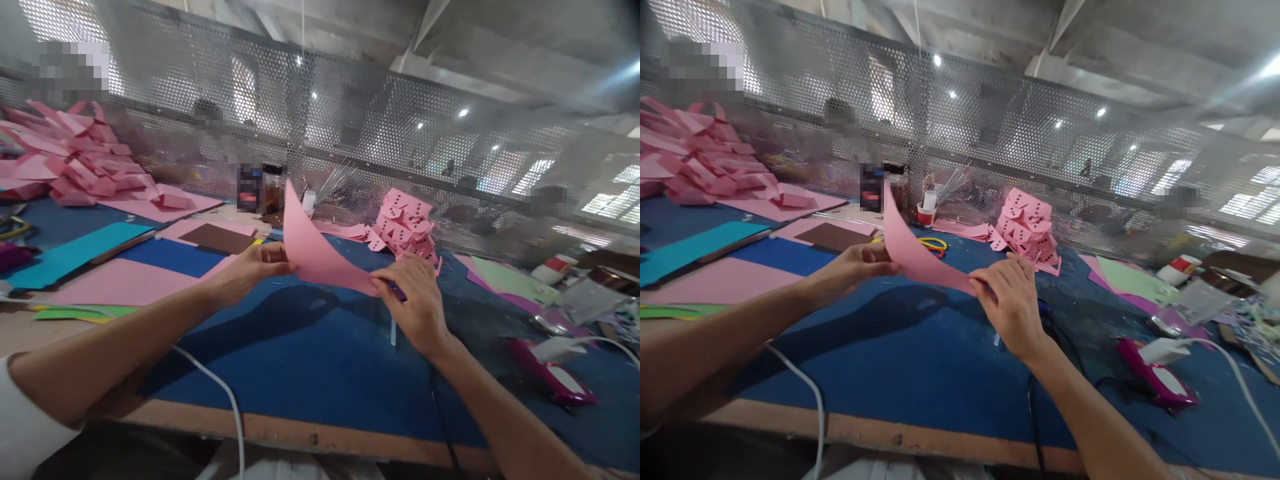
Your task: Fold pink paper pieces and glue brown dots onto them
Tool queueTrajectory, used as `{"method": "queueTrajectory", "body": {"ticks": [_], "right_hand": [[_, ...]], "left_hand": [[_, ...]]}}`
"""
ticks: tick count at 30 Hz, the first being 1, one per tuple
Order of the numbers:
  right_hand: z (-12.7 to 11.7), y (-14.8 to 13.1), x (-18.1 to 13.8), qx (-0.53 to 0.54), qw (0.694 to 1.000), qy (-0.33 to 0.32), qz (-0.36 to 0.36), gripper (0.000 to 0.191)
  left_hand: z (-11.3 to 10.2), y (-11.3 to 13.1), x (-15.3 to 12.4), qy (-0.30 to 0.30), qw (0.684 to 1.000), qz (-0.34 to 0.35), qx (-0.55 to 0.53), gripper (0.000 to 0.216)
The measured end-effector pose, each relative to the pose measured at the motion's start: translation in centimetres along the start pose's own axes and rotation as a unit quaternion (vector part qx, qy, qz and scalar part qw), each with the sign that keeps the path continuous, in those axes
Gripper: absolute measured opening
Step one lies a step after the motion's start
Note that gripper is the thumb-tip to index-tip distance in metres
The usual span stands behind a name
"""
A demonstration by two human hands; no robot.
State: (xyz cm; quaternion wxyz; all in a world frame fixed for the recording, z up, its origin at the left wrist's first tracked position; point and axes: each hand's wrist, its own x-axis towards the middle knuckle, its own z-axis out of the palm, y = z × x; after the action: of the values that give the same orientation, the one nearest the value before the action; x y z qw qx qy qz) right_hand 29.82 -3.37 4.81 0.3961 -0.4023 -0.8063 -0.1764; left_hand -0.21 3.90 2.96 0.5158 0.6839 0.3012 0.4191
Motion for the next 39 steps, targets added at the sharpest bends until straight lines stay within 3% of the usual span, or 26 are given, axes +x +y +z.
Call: {"method": "queueTrajectory", "body": {"ticks": [6, 11, 14, 17, 22, 25, 29, 39], "right_hand": [[-0.6, -0.2, -0.5, -0.081, 0.994, -0.019, -0.069, 0.015], [-0.6, -0.8, -0.7, -0.105, 0.985, -0.084, -0.112, 0.017], [-0.2, -1.6, -0.8, -0.101, 0.966, -0.174, -0.163, 0.020], [0.3, -2.5, -1.2, -0.083, 0.940, -0.269, -0.193, 0.020], [0.7, -3.2, -1.9, -0.031, 0.915, -0.355, -0.187, 0.017], [0.6, -3.1, -2.0, -0.021, 0.915, -0.367, -0.168, 0.019], [0.3, -2.6, -1.7, -0.023, 0.921, -0.365, -0.135, 0.020], [-0.6, -1.4, -1.7, 0.033, 0.917, -0.394, -0.053, 0.016]], "left_hand": [[-1.4, 0.1, -0.1, 0.028, 0.991, -0.021, 0.128, 0.030], [-3.1, 0.4, -0.3, 0.091, 0.993, -0.071, 0.037, 0.031], [-4.2, 0.9, -1.0, 0.047, 0.994, -0.102, -0.007, 0.039], [-4.7, 1.1, -1.7, -0.008, 0.992, -0.123, 0.036, 0.041], [-3.1, 0.4, -2.5, -0.061, 0.972, -0.070, 0.215, 0.029], [-1.1, 0.3, -3.2, -0.114, 0.936, 0.005, 0.332, 0.023], [0.9, -0.3, -4.0, -0.204, 0.901, 0.105, 0.367, 0.028], [1.2, -2.2, -4.3, -0.167, 0.879, 0.164, 0.415, 0.012]]}}
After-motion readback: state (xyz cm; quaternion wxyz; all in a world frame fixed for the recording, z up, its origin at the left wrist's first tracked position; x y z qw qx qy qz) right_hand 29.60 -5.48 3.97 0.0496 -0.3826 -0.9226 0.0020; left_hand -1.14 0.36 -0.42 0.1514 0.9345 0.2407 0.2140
